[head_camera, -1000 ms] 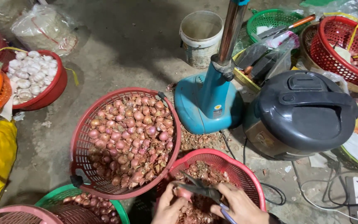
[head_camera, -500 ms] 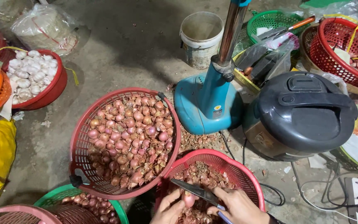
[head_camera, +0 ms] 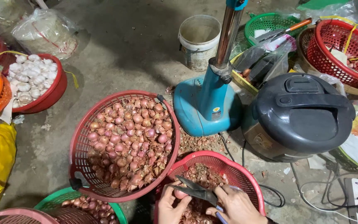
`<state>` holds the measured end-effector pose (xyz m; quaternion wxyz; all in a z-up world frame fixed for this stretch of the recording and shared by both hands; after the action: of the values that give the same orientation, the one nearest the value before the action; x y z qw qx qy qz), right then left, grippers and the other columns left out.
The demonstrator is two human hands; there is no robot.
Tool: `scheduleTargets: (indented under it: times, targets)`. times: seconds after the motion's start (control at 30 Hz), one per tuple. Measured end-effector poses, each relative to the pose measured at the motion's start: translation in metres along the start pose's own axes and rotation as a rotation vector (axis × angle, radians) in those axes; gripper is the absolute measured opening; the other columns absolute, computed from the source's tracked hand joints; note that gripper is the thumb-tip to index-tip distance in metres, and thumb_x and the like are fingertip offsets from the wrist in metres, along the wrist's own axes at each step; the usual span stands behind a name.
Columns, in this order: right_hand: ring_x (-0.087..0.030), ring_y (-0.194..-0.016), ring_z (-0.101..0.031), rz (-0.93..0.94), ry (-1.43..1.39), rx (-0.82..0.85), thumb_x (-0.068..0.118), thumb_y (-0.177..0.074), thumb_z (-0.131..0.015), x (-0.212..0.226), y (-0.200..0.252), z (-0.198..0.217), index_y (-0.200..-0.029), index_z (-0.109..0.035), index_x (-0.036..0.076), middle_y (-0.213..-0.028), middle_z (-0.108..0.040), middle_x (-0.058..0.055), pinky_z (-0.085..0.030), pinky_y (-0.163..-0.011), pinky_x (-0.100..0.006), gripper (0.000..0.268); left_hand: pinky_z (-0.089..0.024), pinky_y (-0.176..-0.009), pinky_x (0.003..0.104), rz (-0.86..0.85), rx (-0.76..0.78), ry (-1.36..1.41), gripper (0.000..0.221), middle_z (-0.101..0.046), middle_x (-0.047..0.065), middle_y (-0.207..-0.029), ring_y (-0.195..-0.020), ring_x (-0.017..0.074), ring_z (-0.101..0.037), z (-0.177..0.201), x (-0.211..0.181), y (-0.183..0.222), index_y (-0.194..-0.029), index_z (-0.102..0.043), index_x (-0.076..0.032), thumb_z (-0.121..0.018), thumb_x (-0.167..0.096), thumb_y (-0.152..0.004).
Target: Trimming the roots and stems of shallots using scissors and sorting them into baskets
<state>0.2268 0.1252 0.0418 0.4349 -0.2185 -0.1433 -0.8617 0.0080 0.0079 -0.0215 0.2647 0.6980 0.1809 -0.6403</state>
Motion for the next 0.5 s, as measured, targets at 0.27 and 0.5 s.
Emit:
scheduleTargets:
  times: [0.27,0.5]
  targets:
    - [-0.042,-0.071,-0.065,-0.088,-0.105,0.058,0.074,-0.092,-0.068,0.001,0.002,0.008,-0.097,-0.050,0.017,-0.084,-0.061,-0.013,-0.048,-0.061,-0.049,0.061,-0.058,-0.099,0.029,-0.087,-0.087,0.037,0.066,-0.068,0.014,-0.128,-0.109,0.0209,-0.076,0.008,0.036,-0.005,-0.128,-0.067,0.004,-0.090,0.010,-0.066]
    - [-0.041,-0.101,-0.058,-0.025,-0.030,0.119,0.076,-0.091,-0.071,0.008,-0.001,0.000,-0.114,-0.054,0.014,-0.103,-0.058,-0.014,-0.048,-0.092,-0.052,0.069,-0.065,-0.090,0.028,-0.173,-0.164,-0.163,0.041,-0.068,0.012,-0.111,-0.098,0.0176,-0.077,-0.006,-0.010,-0.001,-0.120,-0.076,-0.004,-0.083,-0.015,-0.081]
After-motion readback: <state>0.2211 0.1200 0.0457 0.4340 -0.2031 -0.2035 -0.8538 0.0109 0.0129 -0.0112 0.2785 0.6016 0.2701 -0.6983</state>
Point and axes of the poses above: each hand's wrist, its own y-axis away from the middle knuckle, its own z-axis out of the back of the hand, x = y × z, the point moved 1 cm from there along -y, towards the middle knuckle
